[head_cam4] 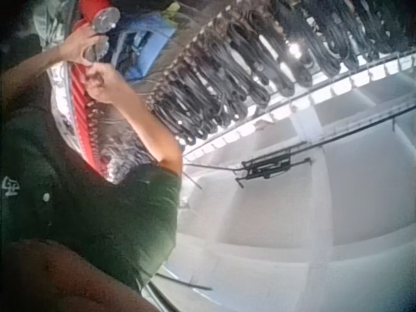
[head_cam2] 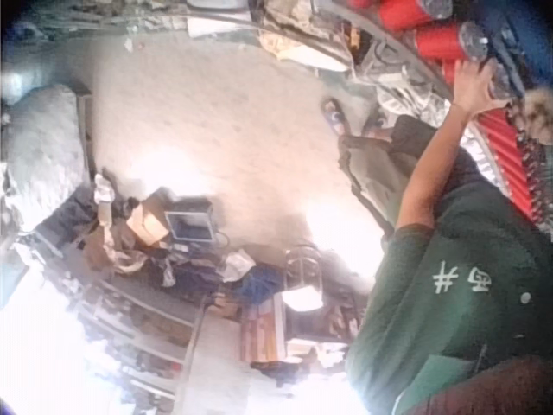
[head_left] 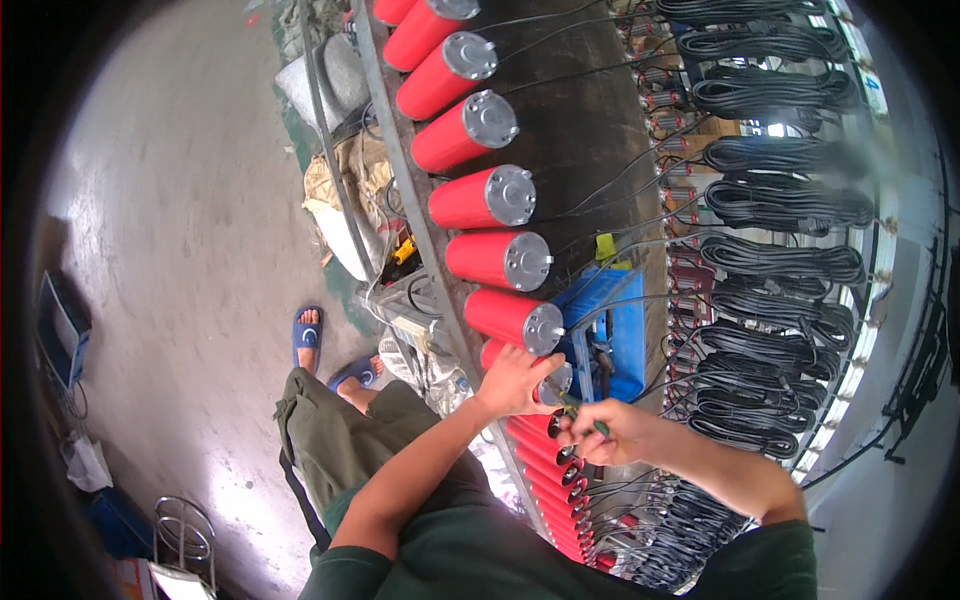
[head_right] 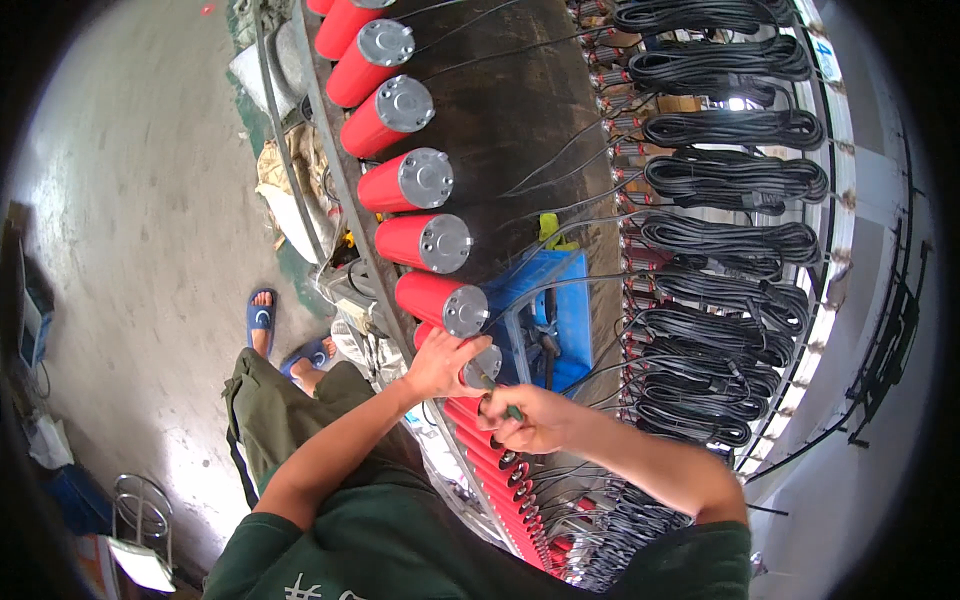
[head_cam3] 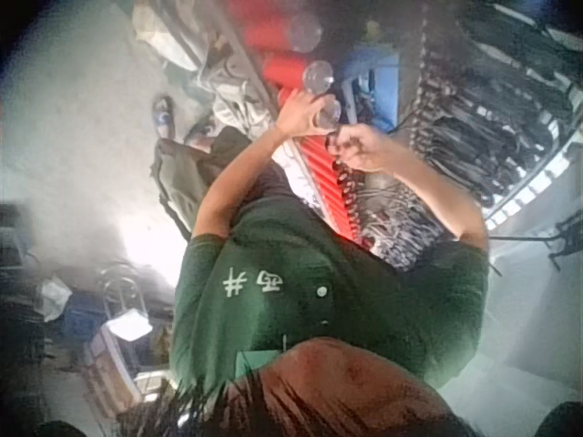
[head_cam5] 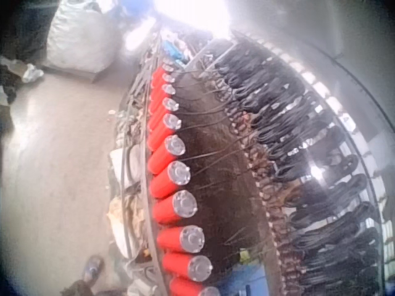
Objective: The person assembles industrial components by taking circular metal caps from a blue bin, placing them onto the tops of red cylindrical units, and using a hammer and a pair of pliers to secure the components into place.
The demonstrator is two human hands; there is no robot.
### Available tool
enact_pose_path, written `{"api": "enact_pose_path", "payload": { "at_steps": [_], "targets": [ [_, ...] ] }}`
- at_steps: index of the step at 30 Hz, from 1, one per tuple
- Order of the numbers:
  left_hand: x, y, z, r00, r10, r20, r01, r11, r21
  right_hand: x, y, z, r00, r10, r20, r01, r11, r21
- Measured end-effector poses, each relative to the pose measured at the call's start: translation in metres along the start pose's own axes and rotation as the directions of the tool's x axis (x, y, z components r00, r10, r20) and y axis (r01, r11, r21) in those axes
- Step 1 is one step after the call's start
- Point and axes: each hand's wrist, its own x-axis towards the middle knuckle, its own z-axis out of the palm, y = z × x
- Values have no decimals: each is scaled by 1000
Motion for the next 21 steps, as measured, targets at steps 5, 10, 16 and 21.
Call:
{"api": "enact_pose_path", "payload": {
  "at_steps": [5,10,16,21],
  "targets": [
    [7,3,-6,998,24,-65,-29,997,-70,0,36,-21,969,-198,148,198,980,20],
    [14,9,-7,999,44,11,-43,996,-75,-16,72,-107,826,-563,-19,542,804,-244],
    [7,29,6,975,-194,109,218,934,-283,52,89,-268,302,-899,-317,678,436,-591],
    [11,39,-4,963,-260,74,270,938,-219,79,123,-299,-238,-913,-331,795,13,-606]
  ]
}}
